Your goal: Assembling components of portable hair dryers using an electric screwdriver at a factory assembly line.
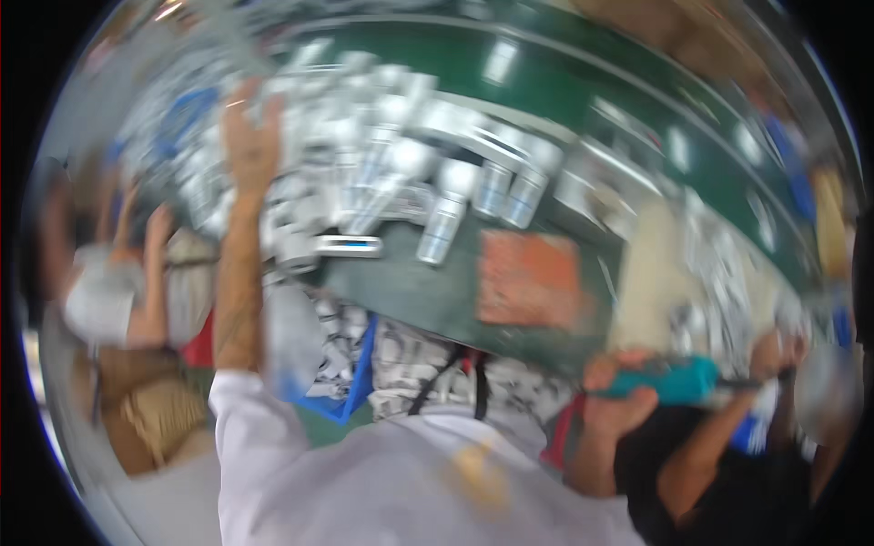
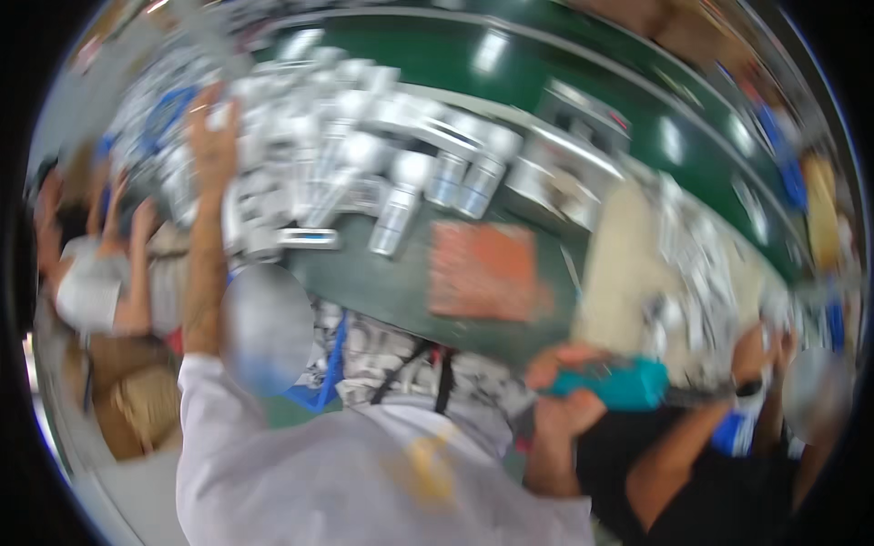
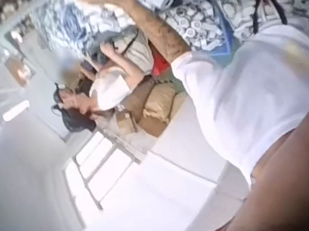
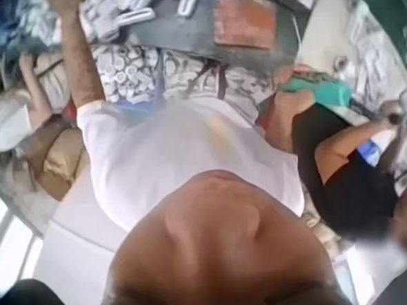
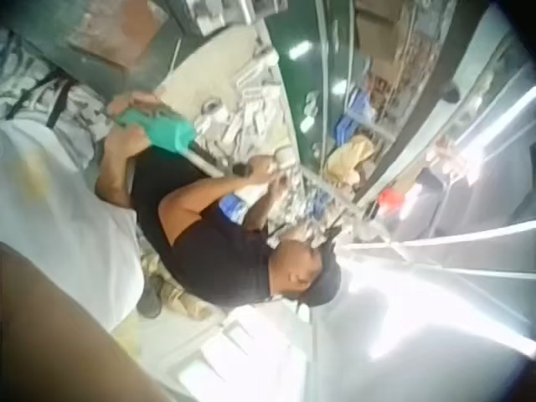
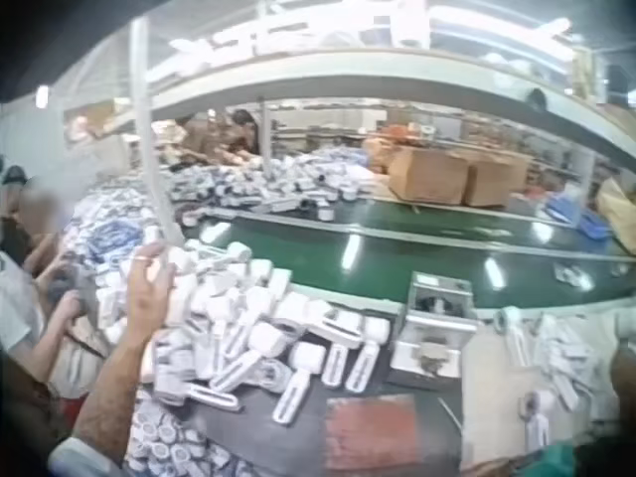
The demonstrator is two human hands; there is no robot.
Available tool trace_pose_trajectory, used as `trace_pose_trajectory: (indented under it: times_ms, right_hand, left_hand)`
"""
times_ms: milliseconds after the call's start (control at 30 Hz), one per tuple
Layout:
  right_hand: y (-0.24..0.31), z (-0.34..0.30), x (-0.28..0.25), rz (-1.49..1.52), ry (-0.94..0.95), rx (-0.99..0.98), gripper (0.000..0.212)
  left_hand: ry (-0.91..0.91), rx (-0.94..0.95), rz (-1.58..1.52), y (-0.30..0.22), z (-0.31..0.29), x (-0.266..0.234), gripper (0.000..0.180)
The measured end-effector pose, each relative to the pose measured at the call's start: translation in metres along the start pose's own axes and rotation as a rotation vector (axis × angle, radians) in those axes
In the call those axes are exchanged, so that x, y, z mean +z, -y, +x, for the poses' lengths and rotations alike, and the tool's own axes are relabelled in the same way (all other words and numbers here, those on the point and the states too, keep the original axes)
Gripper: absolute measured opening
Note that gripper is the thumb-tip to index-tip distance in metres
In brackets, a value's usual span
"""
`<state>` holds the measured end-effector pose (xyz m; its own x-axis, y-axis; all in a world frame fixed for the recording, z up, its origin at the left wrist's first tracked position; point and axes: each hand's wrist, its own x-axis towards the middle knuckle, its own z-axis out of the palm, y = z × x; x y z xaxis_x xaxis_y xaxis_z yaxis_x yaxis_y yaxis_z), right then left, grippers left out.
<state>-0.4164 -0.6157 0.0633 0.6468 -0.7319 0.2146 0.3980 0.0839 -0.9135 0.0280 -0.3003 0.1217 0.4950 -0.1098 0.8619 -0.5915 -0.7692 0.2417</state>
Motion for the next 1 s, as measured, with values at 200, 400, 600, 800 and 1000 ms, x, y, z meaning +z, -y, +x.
trace_pose_trajectory:
  times_ms: [200, 400, 600, 800, 1000]
  right_hand:
    - [0.019, 0.004, -0.006, 0.031, 0.034, 0.09, 0.074]
    - [0.041, -0.011, -0.026, 0.057, -0.009, 0.09, 0.079]
    - [0.06, -0.017, -0.042, -0.049, -0.033, 0.133, 0.079]
    - [0.062, -0.018, -0.041, -0.112, -0.088, 0.127, 0.081]
    - [0.054, -0.012, -0.049, -0.053, -0.03, 0.111, 0.076]
  left_hand:
    - [0.606, -0.01, -0.75, -0.265, -0.051, -0.024, 0.023]
    - [1.038, 0.348, -1.002, -0.439, -0.145, 0.064, 0.041]
    - [1.204, 0.425, -0.664, -0.544, -0.187, 0.073, 0.067]
    - [1.214, 0.37, -0.632, -0.546, -0.223, 0.084, 0.056]
    - [1.054, 0.109, -0.924, -0.481, -0.187, 0.066, 0.04]
